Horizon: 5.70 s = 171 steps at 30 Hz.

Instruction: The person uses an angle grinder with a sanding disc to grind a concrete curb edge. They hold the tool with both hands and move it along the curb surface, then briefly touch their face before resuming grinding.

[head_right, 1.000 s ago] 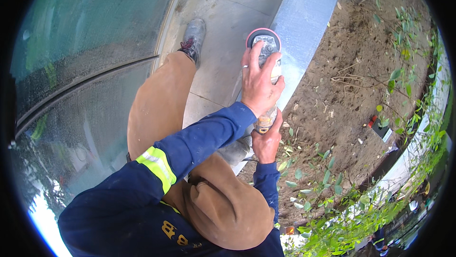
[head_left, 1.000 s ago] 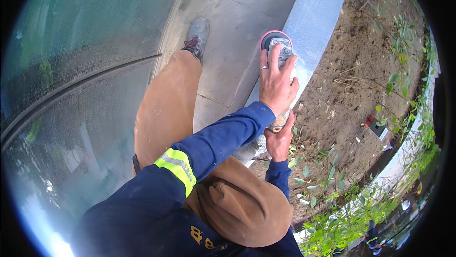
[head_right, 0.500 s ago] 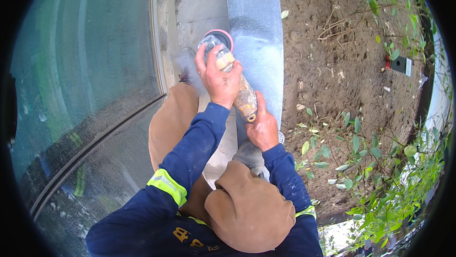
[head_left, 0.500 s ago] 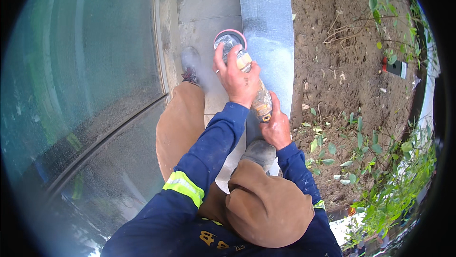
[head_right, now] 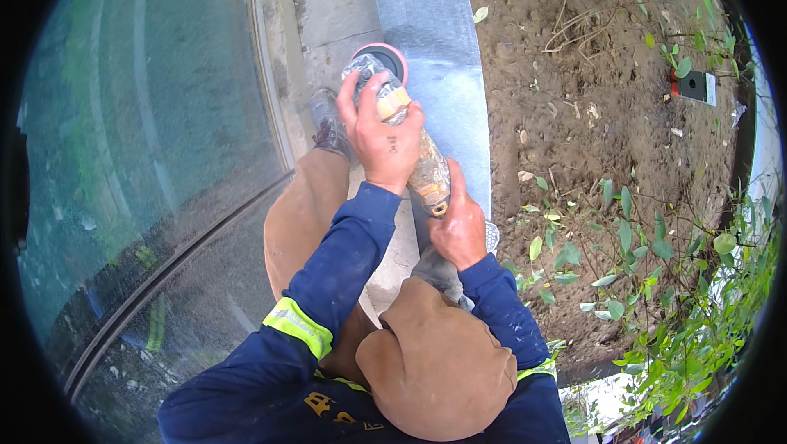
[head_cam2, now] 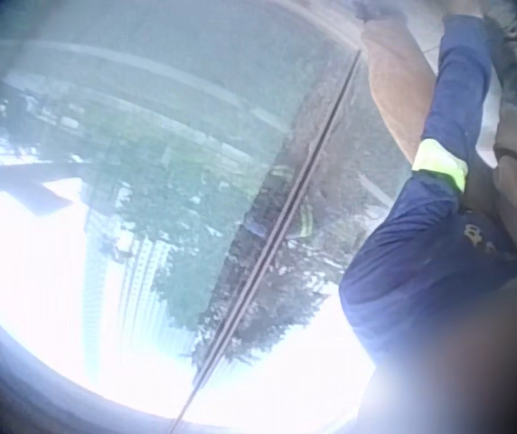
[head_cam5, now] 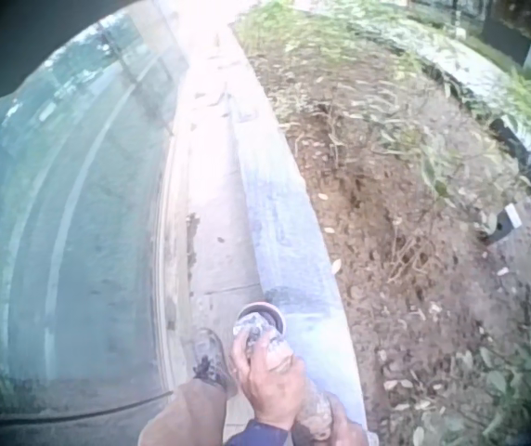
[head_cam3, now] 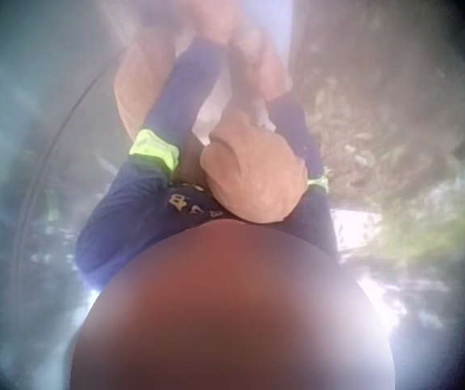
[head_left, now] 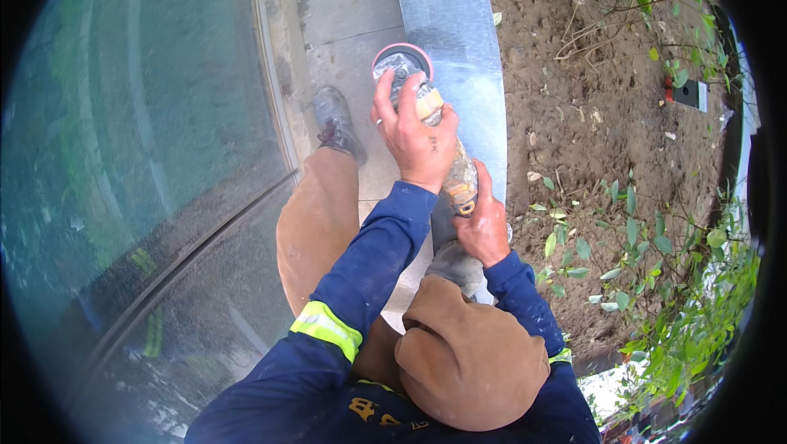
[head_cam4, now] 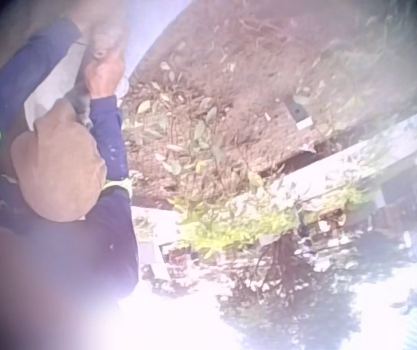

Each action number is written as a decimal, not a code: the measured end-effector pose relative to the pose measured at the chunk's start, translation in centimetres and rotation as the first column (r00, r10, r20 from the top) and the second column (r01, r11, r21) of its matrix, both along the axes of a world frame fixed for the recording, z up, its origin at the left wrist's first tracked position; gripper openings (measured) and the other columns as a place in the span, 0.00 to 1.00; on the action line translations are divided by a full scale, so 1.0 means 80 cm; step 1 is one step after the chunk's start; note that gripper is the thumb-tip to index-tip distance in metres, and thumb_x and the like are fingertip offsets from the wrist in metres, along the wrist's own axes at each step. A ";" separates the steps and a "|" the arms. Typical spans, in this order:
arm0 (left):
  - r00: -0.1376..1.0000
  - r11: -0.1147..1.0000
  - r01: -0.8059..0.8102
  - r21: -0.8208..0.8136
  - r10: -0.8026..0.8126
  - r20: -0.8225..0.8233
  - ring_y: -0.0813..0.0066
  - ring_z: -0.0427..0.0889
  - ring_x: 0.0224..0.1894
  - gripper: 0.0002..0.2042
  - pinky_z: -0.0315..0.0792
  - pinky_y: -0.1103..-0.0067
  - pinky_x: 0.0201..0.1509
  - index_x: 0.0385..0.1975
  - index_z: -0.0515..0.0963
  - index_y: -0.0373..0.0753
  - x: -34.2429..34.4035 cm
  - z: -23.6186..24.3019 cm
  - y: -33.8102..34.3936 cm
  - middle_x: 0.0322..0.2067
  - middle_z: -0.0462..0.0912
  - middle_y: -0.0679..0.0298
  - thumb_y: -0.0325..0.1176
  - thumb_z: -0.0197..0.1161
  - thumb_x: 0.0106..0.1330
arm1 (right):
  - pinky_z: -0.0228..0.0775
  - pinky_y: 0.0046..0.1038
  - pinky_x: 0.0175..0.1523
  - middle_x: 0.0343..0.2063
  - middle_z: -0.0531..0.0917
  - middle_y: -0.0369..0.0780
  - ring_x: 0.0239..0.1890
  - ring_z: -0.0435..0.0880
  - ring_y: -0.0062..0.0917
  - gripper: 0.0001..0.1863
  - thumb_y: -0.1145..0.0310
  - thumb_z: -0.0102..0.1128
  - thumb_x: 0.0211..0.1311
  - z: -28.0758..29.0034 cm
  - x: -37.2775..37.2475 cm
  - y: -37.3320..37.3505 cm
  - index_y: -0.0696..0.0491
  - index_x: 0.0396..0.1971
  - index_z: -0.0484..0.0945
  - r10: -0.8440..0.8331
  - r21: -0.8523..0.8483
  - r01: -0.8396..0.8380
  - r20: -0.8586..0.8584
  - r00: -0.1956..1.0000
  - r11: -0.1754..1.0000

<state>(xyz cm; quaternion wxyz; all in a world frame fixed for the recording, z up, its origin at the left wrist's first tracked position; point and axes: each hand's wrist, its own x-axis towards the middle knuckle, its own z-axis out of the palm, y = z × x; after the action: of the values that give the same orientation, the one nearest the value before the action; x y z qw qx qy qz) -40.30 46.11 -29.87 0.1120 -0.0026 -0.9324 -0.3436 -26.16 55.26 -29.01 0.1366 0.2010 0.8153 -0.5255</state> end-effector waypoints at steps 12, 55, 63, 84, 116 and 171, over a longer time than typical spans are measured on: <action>1.000 0.999 0.010 0.039 -0.010 0.001 0.45 0.72 0.63 0.28 0.63 0.58 0.68 0.53 0.79 0.40 -0.002 -0.021 -0.004 0.63 0.69 0.48 0.29 0.74 0.47 | 0.77 0.51 0.46 0.36 0.84 0.61 0.41 0.84 0.60 0.47 0.82 0.59 0.46 -0.014 0.000 -0.002 0.51 0.72 0.56 0.015 0.004 -0.015 -0.003 1.000 1.000; 0.999 1.000 0.031 0.001 -0.031 0.014 0.44 0.70 0.63 0.28 0.61 0.57 0.68 0.54 0.78 0.40 -0.029 -0.026 0.039 0.63 0.68 0.49 0.32 0.73 0.48 | 0.76 0.53 0.48 0.36 0.84 0.62 0.42 0.82 0.62 0.47 0.83 0.59 0.45 -0.011 -0.026 0.034 0.51 0.71 0.56 -0.012 0.004 0.012 0.075 0.997 1.000; 0.980 0.982 0.189 0.027 -0.190 0.060 0.40 0.63 0.65 0.26 0.60 0.55 0.70 0.51 0.78 0.42 0.004 -0.018 0.091 0.63 0.66 0.47 0.32 0.73 0.49 | 0.79 0.48 0.51 0.42 0.85 0.60 0.48 0.85 0.58 0.47 0.84 0.60 0.45 -0.006 0.018 0.064 0.51 0.71 0.55 -0.148 0.006 0.148 0.088 0.985 0.989; 0.924 0.886 0.370 -0.278 -0.382 0.013 0.47 0.70 0.61 0.11 0.60 0.53 0.67 0.39 0.81 0.42 -0.024 -0.009 0.077 0.48 0.80 0.62 0.34 0.65 0.57 | 0.77 0.52 0.49 0.38 0.84 0.62 0.44 0.83 0.61 0.47 0.83 0.60 0.46 -0.014 0.027 0.060 0.49 0.71 0.55 -0.110 0.052 0.106 0.071 0.991 0.993; 0.916 0.893 0.395 -0.217 -0.401 0.017 0.52 0.73 0.62 0.04 0.57 0.57 0.71 0.31 0.86 0.50 0.030 -0.015 0.094 0.43 0.88 0.73 0.34 0.67 0.57 | 0.76 0.52 0.45 0.34 0.84 0.61 0.40 0.83 0.61 0.46 0.82 0.60 0.45 -0.002 0.081 0.070 0.48 0.70 0.58 -0.175 0.017 0.174 0.124 0.977 0.985; 0.861 0.849 0.504 -0.159 -0.509 0.011 0.52 0.70 0.64 0.04 0.56 0.54 0.69 0.31 0.85 0.50 0.001 -0.016 0.122 0.43 0.87 0.73 0.34 0.68 0.56 | 0.77 0.53 0.45 0.34 0.84 0.62 0.40 0.83 0.62 0.46 0.82 0.60 0.47 0.006 0.059 0.077 0.48 0.70 0.56 -0.256 0.059 0.251 0.106 0.961 0.966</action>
<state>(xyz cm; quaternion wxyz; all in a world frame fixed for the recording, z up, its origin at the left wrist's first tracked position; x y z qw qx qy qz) -40.21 55.90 -31.19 0.0318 -0.2626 -0.9208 -0.2866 -21.41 61.39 -28.56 0.1095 0.3363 0.7854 -0.5079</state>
